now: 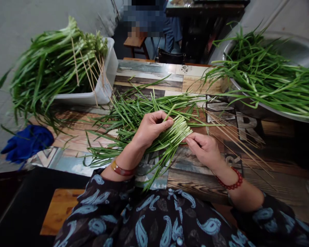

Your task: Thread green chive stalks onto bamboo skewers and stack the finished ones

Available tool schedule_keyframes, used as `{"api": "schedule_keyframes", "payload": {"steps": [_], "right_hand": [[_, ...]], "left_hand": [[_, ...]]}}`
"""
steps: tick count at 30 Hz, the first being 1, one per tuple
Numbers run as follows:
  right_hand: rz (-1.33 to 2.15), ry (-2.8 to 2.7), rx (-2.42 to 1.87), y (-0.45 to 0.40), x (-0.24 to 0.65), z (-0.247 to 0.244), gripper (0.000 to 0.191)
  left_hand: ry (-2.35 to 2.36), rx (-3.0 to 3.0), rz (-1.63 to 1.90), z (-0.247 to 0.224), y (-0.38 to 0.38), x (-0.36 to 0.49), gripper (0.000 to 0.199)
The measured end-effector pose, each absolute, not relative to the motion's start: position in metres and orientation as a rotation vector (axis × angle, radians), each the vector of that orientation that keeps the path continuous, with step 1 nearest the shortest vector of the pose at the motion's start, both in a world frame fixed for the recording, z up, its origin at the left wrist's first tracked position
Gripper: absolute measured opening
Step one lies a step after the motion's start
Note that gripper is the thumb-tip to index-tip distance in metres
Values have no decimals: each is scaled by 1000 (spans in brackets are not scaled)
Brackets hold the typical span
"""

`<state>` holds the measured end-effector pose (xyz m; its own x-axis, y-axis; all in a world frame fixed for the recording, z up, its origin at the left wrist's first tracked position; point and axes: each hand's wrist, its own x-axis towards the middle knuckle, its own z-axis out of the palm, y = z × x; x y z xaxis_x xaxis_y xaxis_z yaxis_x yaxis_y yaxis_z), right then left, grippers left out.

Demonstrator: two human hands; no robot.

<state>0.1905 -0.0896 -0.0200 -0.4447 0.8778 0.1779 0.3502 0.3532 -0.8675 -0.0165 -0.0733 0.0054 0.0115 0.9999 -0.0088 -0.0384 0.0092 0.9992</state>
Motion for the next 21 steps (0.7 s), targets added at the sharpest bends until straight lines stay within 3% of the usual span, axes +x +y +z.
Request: {"api": "schedule_keyframes", "payload": {"steps": [7,21], "right_hand": [[1041,-1962,-1043,-89,191,-25,23],[1123,-1916,-1018,-87,191,-24,22]], "left_hand": [[1093,1109,1035,9,-76,-18,27],[1152,1236,1183,7,-72,-21,20]]}}
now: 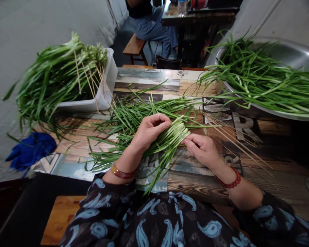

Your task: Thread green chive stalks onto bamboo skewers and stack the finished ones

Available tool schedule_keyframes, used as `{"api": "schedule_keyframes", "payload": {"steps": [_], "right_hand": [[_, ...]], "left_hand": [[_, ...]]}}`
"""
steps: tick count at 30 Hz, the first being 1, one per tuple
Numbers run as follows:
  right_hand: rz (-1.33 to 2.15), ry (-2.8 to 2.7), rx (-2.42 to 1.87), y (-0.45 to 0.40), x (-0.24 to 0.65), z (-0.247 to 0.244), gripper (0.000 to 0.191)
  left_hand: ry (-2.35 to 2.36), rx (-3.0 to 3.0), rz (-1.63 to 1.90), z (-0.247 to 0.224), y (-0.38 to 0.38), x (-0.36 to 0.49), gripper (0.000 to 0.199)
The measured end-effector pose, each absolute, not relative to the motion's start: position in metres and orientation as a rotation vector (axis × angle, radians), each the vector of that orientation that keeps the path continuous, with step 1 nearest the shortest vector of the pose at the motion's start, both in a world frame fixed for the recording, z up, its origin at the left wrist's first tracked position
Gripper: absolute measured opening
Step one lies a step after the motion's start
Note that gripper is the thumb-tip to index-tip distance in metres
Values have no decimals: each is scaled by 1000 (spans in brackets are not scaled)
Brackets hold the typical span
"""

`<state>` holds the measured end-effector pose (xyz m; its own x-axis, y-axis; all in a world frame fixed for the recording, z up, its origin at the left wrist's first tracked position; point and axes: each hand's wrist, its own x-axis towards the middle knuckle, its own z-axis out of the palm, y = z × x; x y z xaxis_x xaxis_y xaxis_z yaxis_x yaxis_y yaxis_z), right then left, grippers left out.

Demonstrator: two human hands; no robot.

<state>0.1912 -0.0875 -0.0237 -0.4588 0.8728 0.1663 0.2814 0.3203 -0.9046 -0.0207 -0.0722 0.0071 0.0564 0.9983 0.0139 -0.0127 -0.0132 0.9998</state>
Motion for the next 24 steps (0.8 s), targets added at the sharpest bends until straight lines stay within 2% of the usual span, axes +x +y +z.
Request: {"api": "schedule_keyframes", "payload": {"steps": [8,15,24], "right_hand": [[1115,-1935,-1027,-86,192,-24,23],[1130,-1929,-1055,-88,193,-26,24],[1158,-1915,-1070,-89,194,-26,26]], "left_hand": [[1247,1376,1187,5,-73,-18,19],[1244,1190,1249,8,-72,-25,20],[1223,1150,1148,10,-74,-22,24]]}}
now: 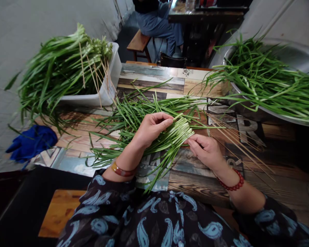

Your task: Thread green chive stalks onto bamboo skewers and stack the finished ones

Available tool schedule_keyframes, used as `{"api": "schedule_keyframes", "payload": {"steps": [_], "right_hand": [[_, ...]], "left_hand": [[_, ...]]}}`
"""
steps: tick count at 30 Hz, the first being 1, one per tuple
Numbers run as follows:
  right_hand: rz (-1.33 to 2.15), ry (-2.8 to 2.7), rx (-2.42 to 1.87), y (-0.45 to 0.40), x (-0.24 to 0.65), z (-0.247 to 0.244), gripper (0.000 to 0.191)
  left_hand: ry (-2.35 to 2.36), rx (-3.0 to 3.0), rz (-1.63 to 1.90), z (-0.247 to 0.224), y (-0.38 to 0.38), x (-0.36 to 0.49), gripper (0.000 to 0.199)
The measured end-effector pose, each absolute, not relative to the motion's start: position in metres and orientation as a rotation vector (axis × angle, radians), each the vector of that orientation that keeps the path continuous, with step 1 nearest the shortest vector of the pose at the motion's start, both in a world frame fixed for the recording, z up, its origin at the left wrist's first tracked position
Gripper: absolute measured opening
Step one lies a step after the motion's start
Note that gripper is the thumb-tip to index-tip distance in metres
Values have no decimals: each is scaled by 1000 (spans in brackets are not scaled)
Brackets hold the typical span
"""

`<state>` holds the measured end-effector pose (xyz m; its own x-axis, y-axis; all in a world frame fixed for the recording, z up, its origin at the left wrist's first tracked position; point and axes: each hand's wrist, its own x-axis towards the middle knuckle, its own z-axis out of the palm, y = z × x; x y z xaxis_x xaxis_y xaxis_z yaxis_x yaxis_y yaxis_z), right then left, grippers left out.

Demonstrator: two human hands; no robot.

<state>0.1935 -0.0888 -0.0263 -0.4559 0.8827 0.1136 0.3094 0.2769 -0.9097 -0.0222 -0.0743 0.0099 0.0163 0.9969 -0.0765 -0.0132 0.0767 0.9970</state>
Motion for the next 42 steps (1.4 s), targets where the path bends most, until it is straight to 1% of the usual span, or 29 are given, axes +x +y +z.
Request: {"api": "schedule_keyframes", "payload": {"steps": [17,32,42], "right_hand": [[1140,-1940,-1059,-89,193,-23,25],[1119,-1941,-1090,-91,192,-22,24],[1074,-1934,-1104,-93,189,-25,27]], "left_hand": [[1201,1141,1166,11,-74,-21,23],[1306,1460,1197,8,-72,-26,15],[1276,1451,1129,10,-73,-22,18]]}}
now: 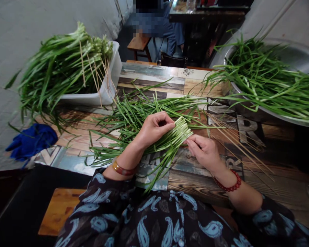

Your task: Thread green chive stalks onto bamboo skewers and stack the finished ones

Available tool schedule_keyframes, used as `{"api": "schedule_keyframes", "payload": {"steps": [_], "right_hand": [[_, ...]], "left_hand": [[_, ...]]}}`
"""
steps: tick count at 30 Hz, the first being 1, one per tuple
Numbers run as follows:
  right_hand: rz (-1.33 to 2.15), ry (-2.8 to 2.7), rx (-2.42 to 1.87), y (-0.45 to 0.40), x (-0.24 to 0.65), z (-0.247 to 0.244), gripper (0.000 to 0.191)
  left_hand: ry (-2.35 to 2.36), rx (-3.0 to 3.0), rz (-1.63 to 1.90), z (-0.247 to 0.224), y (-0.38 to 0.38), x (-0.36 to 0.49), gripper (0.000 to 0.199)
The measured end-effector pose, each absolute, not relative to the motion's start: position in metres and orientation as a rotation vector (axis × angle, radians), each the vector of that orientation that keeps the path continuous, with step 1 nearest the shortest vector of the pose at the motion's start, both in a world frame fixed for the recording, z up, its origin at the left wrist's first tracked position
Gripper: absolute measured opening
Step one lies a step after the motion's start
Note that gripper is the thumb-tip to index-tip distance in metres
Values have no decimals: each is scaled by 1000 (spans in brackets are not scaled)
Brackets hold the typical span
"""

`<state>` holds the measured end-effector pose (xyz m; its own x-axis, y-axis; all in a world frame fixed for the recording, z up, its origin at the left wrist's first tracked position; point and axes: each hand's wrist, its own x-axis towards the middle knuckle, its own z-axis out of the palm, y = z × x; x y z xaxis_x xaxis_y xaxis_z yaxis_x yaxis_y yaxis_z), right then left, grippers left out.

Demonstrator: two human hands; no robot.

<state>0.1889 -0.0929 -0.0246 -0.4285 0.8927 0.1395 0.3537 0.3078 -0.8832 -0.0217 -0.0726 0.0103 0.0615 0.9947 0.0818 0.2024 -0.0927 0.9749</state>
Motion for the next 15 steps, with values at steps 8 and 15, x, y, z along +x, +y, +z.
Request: {"api": "schedule_keyframes", "payload": {"steps": [8,15], "right_hand": [[1116,-1967,-1043,-88,191,-20,25],[1075,-1987,-981,-83,192,-12,22]], "left_hand": [[1074,1261,991,15,-73,-25,30],[1041,1190,795,14,-76,-23,37]]}}
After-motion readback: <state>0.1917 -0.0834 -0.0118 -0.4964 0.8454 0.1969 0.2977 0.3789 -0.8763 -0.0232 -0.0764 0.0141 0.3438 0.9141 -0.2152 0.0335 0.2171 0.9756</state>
